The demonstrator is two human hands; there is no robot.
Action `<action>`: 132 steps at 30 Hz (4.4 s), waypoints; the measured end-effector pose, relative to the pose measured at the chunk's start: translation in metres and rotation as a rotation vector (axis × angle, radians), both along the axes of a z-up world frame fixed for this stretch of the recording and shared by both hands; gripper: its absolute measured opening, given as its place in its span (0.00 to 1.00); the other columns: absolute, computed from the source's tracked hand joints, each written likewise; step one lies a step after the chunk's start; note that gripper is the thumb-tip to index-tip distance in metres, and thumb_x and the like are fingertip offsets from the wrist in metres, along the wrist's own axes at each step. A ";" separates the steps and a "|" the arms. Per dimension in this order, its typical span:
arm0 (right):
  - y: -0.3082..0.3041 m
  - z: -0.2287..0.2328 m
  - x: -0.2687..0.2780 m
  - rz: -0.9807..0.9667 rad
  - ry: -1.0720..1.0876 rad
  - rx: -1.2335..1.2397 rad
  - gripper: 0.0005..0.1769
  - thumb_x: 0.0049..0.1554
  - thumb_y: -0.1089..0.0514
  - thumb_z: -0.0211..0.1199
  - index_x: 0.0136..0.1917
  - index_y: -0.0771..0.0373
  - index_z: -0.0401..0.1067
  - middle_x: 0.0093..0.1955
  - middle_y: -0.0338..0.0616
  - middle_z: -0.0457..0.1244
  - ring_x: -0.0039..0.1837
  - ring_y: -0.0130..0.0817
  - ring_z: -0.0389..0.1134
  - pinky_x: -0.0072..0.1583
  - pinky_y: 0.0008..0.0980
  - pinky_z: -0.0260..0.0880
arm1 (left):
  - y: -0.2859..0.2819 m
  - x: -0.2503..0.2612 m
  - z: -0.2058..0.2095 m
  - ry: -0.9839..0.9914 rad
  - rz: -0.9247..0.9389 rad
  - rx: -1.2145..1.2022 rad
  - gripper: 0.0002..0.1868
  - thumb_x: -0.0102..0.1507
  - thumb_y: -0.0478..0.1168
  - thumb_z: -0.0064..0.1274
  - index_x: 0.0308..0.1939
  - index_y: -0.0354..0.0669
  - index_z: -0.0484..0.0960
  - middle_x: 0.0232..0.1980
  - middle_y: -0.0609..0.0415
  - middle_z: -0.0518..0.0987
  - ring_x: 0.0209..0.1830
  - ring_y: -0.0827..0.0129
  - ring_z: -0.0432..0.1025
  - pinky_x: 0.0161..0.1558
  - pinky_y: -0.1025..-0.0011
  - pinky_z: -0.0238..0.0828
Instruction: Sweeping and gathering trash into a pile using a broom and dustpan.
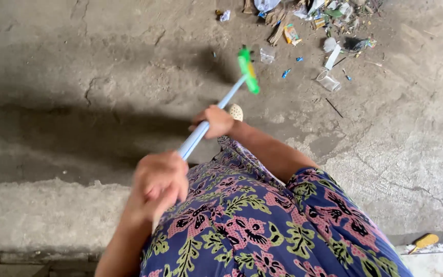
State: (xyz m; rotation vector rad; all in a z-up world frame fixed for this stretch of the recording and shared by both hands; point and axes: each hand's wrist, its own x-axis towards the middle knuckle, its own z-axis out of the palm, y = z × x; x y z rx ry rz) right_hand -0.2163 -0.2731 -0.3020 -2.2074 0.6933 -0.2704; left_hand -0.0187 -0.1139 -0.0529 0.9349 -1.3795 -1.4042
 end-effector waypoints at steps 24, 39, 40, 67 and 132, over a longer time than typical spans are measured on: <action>-0.316 -0.048 -0.141 -0.008 0.023 -0.115 0.25 0.59 0.43 0.64 0.27 0.55 0.66 0.27 0.42 0.63 0.31 0.44 0.68 0.45 0.44 0.73 | -0.319 -0.131 -0.109 0.061 -0.047 -0.387 0.14 0.63 0.34 0.48 0.21 0.43 0.74 0.22 0.57 0.75 0.21 0.70 0.66 0.29 0.68 0.62; -0.370 -0.013 0.058 0.250 -0.168 0.256 0.09 0.41 0.58 0.70 0.34 0.59 0.72 0.31 0.46 0.65 0.35 0.37 0.66 0.40 0.40 0.65 | -0.429 -0.011 -0.043 -0.095 -0.121 -0.453 0.24 0.69 0.54 0.53 0.23 0.44 0.75 0.23 0.60 0.72 0.23 0.69 0.68 0.32 0.67 0.64; -0.397 -0.043 0.044 0.246 -0.172 0.248 0.09 0.41 0.58 0.70 0.34 0.59 0.72 0.31 0.46 0.65 0.35 0.37 0.66 0.40 0.40 0.65 | -0.447 -0.006 -0.063 -0.098 -0.126 -0.461 0.24 0.69 0.54 0.53 0.23 0.44 0.75 0.23 0.60 0.72 0.23 0.69 0.68 0.32 0.67 0.64; -0.715 -0.068 0.102 0.132 -0.278 -0.057 0.16 0.55 0.54 0.65 0.29 0.58 0.65 0.30 0.51 0.62 0.36 0.52 0.65 0.39 0.46 0.63 | -0.741 0.064 -0.073 -0.189 -0.045 -0.308 0.30 0.72 0.63 0.43 0.26 0.45 0.77 0.23 0.60 0.71 0.23 0.67 0.68 0.31 0.66 0.63; -1.063 0.005 0.232 -0.184 -0.424 0.094 0.09 0.52 0.57 0.65 0.36 0.61 0.67 0.34 0.50 0.64 0.39 0.52 0.67 0.43 0.47 0.67 | -1.159 0.174 0.000 -0.262 -0.425 -0.600 0.18 0.55 0.51 0.62 0.20 0.47 0.73 0.19 0.61 0.67 0.19 0.68 0.66 0.26 0.65 0.59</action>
